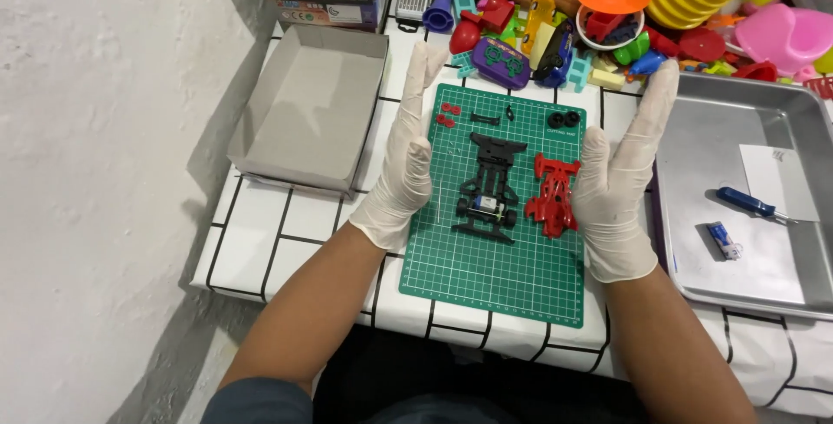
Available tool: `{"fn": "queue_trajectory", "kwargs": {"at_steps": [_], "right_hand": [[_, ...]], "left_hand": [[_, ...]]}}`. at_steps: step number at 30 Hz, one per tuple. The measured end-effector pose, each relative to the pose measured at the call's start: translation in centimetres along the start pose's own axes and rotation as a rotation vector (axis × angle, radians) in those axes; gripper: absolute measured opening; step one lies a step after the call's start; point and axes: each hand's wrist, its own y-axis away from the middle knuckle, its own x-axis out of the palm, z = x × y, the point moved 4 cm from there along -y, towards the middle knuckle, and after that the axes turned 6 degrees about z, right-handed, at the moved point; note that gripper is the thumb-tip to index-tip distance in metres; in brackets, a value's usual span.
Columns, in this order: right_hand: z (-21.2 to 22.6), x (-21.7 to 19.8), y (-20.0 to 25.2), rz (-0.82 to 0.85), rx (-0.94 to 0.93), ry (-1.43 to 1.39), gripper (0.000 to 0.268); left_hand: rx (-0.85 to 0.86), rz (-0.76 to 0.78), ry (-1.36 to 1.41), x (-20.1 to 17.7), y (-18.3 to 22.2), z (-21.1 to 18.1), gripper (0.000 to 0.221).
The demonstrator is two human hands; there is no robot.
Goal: Assembling a mini 4WD toy car by installing internal components like gears and a motor into the chassis.
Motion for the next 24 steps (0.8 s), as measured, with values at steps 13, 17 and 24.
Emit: {"fn": "queue_trajectory", "kwargs": {"at_steps": [13,17,24], "right_hand": [[-1.5,-0.8,0.3,-0.116,0.054,-0.016,0.049],[-1.7,-1.1,0.3,-0.150,0.073,-0.034,0.048],[-1.7,-1.2,0.1,-0.181,0.055,-0.073,0.045]], "left_hand": [[-0.049,-0.008,-0.046,0.0,0.4,0.5,0.087],[-0.079,0.003,-0.120,0.2,0.4,0.7,0.084],[-0.033,-0.049,-0.195,-0.3,0.1,0.6,0.077]]}}
